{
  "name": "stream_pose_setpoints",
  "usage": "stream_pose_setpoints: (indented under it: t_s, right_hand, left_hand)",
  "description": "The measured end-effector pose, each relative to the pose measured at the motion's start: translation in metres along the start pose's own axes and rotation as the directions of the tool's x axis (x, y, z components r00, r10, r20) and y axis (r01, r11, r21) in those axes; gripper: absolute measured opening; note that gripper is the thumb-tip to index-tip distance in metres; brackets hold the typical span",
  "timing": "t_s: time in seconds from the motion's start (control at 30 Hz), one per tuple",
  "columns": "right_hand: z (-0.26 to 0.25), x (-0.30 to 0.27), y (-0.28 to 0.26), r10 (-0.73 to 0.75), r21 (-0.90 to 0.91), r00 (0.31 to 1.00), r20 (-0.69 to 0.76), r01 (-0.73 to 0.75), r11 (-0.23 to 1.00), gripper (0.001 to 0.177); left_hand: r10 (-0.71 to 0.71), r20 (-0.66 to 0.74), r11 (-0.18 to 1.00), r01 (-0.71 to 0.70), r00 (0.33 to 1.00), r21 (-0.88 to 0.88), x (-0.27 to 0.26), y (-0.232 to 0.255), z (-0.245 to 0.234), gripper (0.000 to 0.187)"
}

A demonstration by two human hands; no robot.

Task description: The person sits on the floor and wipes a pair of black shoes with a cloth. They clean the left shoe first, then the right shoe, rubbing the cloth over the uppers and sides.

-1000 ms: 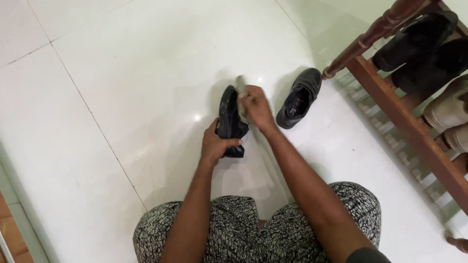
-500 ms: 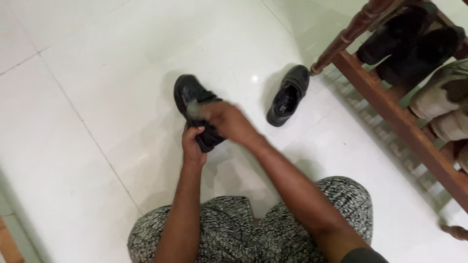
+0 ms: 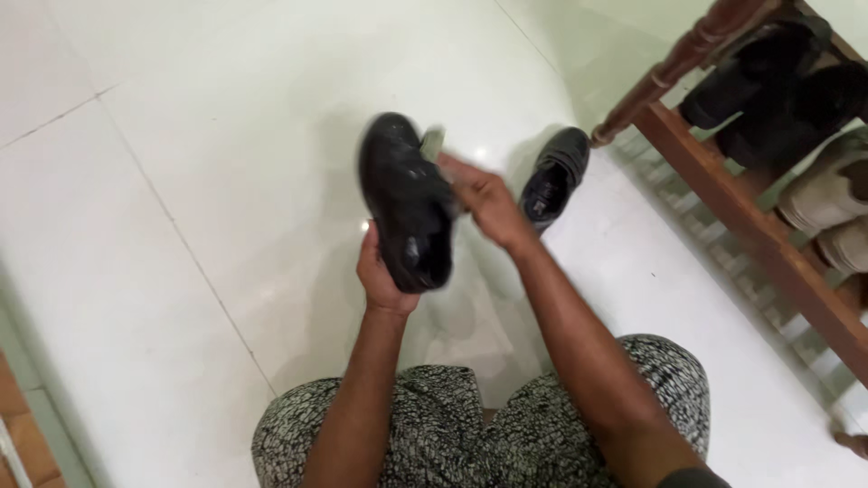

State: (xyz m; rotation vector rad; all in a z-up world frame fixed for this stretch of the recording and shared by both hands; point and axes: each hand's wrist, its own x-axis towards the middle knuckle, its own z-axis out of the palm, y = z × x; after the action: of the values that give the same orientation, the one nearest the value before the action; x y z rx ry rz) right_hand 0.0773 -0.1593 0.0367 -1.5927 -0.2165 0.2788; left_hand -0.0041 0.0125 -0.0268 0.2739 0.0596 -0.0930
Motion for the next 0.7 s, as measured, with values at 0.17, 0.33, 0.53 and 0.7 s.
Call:
stream_pose_setpoints:
  t_s: [0.17,0.33,0.53,0.7]
  right_hand:
    - [0.026,-0.01,0.038,0.046,-0.019,0.97,0.239,-0.042,0.999,0.045]
    - [0.002,-0.007,0.025,-0.101,0.201,0.995,0.0,0.099,0.975,0.039]
    - [0.023,-0.019,-0.019,-0.3,0.129,0.921,-0.25,0.338,0.932,0.068]
    - [0.047,-0.02,-0.037,-0.377,-0.752,0.919,0.116,0.329,0.571,0.068]
  left_hand:
    - [0.322,-0.032,0.945,-0.319,0.946,0.073,0.008,0.034,-0.007,0.056]
    - [0.341,-0.052,0.936,-0.334,0.939,0.11,0.013,0.048,-0.017,0.056]
    - [0.167,-0.02,0.934,-0.151,0.986,0.324,0.014,0.008,-0.021,0.053]
    - [0.279,0.07,0.687,-0.25,0.958,0.682,0.011,-0.012,-0.025,0.053]
